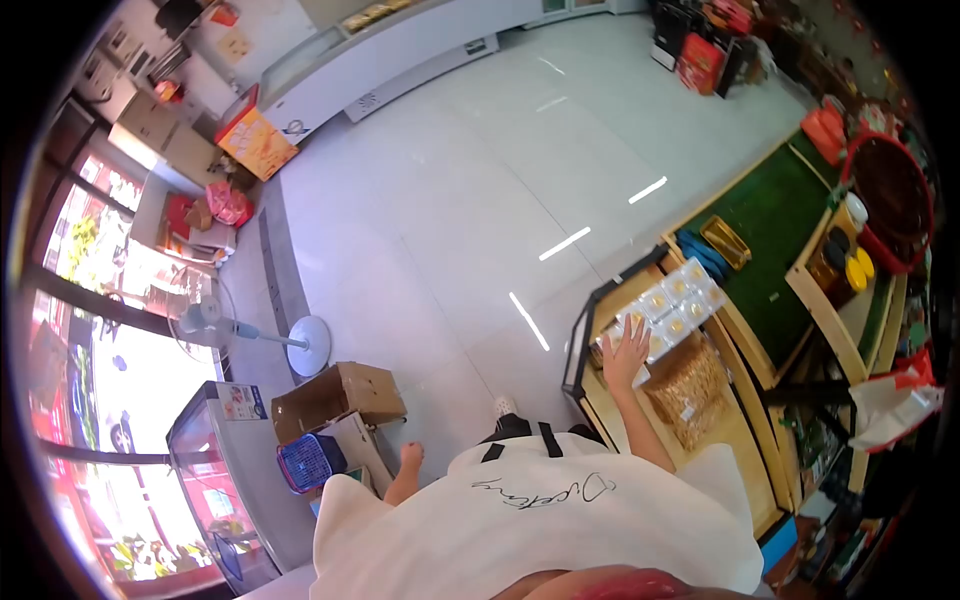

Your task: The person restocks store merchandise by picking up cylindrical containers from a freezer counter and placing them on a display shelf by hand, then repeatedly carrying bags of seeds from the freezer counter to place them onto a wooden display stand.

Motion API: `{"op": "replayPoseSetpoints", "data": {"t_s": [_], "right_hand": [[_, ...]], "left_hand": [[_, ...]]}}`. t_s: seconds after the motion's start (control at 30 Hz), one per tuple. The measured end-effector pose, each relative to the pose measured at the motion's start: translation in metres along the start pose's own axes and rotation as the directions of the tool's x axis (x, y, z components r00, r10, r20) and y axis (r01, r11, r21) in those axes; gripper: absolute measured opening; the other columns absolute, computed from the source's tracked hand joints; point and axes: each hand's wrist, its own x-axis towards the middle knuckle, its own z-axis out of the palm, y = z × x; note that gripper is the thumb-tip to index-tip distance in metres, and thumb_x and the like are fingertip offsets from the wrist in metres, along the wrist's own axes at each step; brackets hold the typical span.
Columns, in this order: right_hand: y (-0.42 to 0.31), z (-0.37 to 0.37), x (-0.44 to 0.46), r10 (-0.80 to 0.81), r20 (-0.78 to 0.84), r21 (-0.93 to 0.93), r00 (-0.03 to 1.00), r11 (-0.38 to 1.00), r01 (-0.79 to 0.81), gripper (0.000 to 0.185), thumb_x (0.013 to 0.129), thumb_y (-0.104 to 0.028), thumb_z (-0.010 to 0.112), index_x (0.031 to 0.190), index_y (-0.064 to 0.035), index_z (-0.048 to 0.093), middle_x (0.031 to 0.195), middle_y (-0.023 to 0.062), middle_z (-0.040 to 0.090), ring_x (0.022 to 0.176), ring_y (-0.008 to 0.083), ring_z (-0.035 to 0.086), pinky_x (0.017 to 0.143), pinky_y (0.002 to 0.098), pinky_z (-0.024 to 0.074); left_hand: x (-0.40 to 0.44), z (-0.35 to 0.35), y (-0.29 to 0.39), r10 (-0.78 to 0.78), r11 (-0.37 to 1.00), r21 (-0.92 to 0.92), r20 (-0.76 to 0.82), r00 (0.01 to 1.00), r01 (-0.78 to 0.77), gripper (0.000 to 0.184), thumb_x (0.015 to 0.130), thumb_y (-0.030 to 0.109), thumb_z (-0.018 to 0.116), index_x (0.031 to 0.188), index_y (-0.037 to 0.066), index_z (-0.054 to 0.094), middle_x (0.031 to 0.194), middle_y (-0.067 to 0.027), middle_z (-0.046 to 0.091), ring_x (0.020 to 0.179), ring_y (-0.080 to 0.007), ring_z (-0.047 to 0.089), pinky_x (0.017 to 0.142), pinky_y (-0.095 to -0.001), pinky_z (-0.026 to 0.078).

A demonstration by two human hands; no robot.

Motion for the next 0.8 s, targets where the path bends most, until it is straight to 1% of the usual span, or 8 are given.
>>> {"op": "replayPoseSetpoints", "data": {"t_s": [0.1, 0.27, 0.33, 0.5, 0.57, 0.67, 0.73, 0.8], "right_hand": [[-0.016, 0.044, 0.01, 0.167, 0.161, -0.349, 0.973, 0.932, -0.102, 0.056, 0.085, -0.037, 0.051, 0.133, -0.0129, 0.038, 0.144, 0.0191, 0.021, 0.129, 0.0412, 0.022, 0.103, 0.051, 0.0222], [-0.001, 0.074, 0.006, 0.036, -0.007, -0.335, 0.999, 0.941, -0.037, 0.057, 0.082, -0.029, 0.056, 0.133, -0.0118, 0.038, 0.142, 0.0201, 0.024, 0.126, 0.0418, 0.027, 0.103, 0.0491, 0.0266], [-0.006, 0.074, 0.008, 0.043, -0.017, -0.338, 0.999, 0.94, -0.047, 0.06, 0.081, -0.025, 0.057, 0.135, -0.0121, 0.035, 0.141, 0.0211, 0.026, 0.125, 0.0428, 0.028, 0.104, 0.048, 0.0266], [-0.004, 0.079, 0.015, 0.0, -0.033, -0.372, 0.999, 0.928, -0.012, 0.058, 0.082, -0.029, 0.055, 0.134, -0.0103, 0.037, 0.138, 0.0221, 0.031, 0.125, 0.043, 0.03, 0.103, 0.0495, 0.0259], [-0.009, 0.083, 0.033, -0.033, -0.047, -0.351, 0.998, 0.936, 0.014, 0.059, 0.081, -0.031, 0.056, 0.134, -0.0103, 0.036, 0.138, 0.022, 0.032, 0.125, 0.0423, 0.03, 0.102, 0.0503, 0.0258], [-0.035, 0.12, 0.077, -0.021, -0.078, -0.343, 0.997, 0.939, -0.007, 0.061, 0.081, -0.032, 0.057, 0.134, -0.0107, 0.036, 0.138, 0.0215, 0.031, 0.126, 0.0416, 0.029, 0.102, 0.0505, 0.0252], [-0.056, 0.143, 0.099, 0.041, -0.101, -0.344, 0.994, 0.936, -0.074, 0.061, 0.081, -0.032, 0.057, 0.134, -0.0109, 0.036, 0.138, 0.0211, 0.031, 0.126, 0.0411, 0.028, 0.102, 0.0507, 0.0248], [-0.077, 0.165, 0.13, 0.076, -0.098, -0.321, 0.992, 0.941, -0.104, 0.062, 0.08, -0.033, 0.058, 0.134, -0.0112, 0.036, 0.138, 0.0208, 0.031, 0.126, 0.0407, 0.027, 0.102, 0.0509, 0.0243]], "left_hand": [[0.002, -0.017, 0.019, 0.096, 0.995, -0.017, 0.009, 0.995, -0.096, 0.027, 0.081, 0.02, 0.051, 0.099, 0.003, 0.06, 0.08, -0.0068, 0.063, 0.065, -0.0142, 0.057, 0.051, -0.0279, 0.044], [0.024, 0.02, 0.048, 0.154, 0.96, -0.253, 0.106, 0.982, -0.123, 0.031, 0.082, 0.025, 0.051, 0.106, 0.006, 0.06, 0.085, -0.0057, 0.064, 0.068, -0.0146, 0.058, 0.055, -0.03, 0.045], [0.028, 0.041, 0.06, 0.127, 0.969, -0.237, 0.219, 0.967, -0.074, 0.032, 0.086, 0.029, 0.051, 0.111, 0.01, 0.057, 0.092, -0.0059, 0.065, 0.079, -0.0152, 0.059, 0.069, -0.0331, 0.047], [0.071, 0.081, 0.112, 0.271, 0.945, 0.017, 0.525, 0.807, -0.328, 0.036, 0.082, 0.029, 0.054, 0.103, 0.001, 0.062, 0.093, -0.0111, 0.066, 0.086, -0.0221, 0.061, 0.08, -0.0338, 0.046], [0.088, 0.065, 0.158, 0.222, 0.961, 0.046, 0.457, 0.861, -0.272, 0.036, 0.081, 0.029, 0.055, 0.103, 0.0, 0.062, 0.089, -0.0115, 0.066, 0.081, -0.0222, 0.062, 0.076, -0.0346, 0.048], [0.153, 0.049, 0.217, 0.269, 0.96, 0.045, 0.105, 0.957, -0.275, 0.037, 0.082, 0.031, 0.054, 0.108, 0.005, 0.059, 0.087, -0.01, 0.065, 0.075, -0.0183, 0.061, 0.064, -0.0337, 0.049], [0.156, 0.025, 0.283, 0.132, 0.989, -0.085, 0.132, 0.982, -0.121, 0.033, 0.082, 0.032, 0.053, 0.102, 0.007, 0.06, 0.086, -0.0071, 0.064, 0.069, -0.0159, 0.059, 0.057, -0.0312, 0.047], [0.204, 0.015, 0.331, 0.166, 0.978, 0.067, 0.33, 0.929, -0.199, 0.033, 0.082, 0.034, 0.053, 0.1, 0.008, 0.061, 0.085, -0.0047, 0.063, 0.068, -0.0142, 0.057, 0.054, -0.0302, 0.046]]}}
